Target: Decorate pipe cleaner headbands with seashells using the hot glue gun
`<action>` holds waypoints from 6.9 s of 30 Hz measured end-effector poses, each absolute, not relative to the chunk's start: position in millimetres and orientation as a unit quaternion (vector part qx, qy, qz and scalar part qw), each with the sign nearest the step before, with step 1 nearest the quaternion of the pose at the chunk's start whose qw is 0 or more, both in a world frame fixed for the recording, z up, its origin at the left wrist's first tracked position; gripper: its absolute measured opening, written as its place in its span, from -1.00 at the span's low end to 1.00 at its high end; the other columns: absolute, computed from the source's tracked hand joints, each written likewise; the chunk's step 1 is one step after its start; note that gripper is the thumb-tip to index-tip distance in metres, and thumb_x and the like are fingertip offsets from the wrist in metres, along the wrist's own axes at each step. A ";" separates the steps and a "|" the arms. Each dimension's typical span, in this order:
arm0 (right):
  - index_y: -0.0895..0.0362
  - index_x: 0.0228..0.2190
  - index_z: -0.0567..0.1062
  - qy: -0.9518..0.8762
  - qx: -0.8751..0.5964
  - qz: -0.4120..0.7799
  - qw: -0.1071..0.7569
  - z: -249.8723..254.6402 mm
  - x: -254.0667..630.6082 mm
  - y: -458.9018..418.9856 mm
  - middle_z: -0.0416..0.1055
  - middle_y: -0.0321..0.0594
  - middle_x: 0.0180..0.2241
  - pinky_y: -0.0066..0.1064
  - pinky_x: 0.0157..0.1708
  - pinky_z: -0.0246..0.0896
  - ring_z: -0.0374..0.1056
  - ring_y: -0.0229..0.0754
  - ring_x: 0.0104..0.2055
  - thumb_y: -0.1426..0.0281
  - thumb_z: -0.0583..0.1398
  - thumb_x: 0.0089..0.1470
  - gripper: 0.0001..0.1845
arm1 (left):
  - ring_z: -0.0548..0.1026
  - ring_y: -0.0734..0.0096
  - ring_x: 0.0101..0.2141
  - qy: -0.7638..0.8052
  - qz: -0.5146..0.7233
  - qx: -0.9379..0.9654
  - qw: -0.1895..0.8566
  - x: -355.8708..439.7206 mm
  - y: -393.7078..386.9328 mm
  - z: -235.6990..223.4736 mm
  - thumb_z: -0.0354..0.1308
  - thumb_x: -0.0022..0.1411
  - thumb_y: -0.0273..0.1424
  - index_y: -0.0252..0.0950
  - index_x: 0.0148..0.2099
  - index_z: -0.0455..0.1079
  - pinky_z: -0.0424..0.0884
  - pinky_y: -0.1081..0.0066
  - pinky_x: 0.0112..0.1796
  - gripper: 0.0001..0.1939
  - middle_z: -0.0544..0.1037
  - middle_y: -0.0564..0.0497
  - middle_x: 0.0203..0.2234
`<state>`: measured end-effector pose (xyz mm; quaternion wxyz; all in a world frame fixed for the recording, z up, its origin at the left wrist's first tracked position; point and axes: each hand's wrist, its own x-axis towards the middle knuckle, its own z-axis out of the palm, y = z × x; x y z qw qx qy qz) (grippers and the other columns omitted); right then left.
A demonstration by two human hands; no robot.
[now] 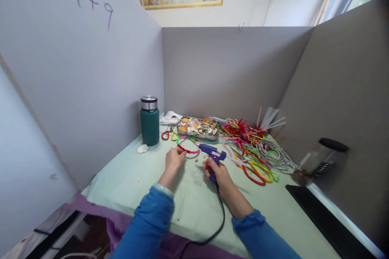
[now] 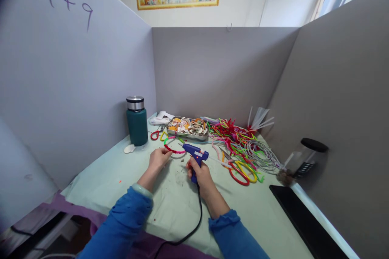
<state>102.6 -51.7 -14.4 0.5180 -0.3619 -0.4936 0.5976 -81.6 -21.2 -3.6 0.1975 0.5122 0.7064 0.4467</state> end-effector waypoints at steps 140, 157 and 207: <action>0.22 -0.31 0.53 -0.586 -0.445 0.463 0.494 -23.3 106.6 -48.7 0.38 -0.29 -0.64 -0.45 -0.61 0.11 0.23 -0.27 -0.63 0.02 0.22 -0.04 -0.50 | 0.48 0.17 -0.18 0.659 0.434 0.606 0.099 -86.6 -16.4 -9.6 0.12 0.04 -0.53 -0.24 -0.30 0.56 0.32 0.32 -0.17 -0.78 0.57 -0.14 -0.19; 0.14 -0.58 0.47 -0.599 -0.491 0.364 0.517 -22.7 107.7 -48.7 0.28 -0.32 -0.75 -0.39 -0.59 0.09 0.19 -0.23 -0.67 0.01 0.19 -0.02 -0.56 | 0.43 0.42 -0.54 0.539 0.539 0.607 0.226 -75.9 -12.8 -2.0 0.09 0.13 -0.33 -0.28 -0.27 0.49 0.32 0.44 -0.44 -0.80 0.51 0.03 -0.53; 0.14 -0.39 0.45 -0.712 -0.471 0.124 0.505 -28.7 121.9 -58.2 0.44 -0.22 -0.49 -0.41 -0.44 0.18 0.35 -0.15 -0.45 0.14 0.14 0.10 -0.69 | 0.45 0.52 -0.55 0.516 0.572 0.603 0.205 -38.7 -10.9 0.7 0.07 0.15 -0.43 -0.30 -0.26 0.48 0.37 0.51 -0.46 -0.82 0.54 0.02 -0.45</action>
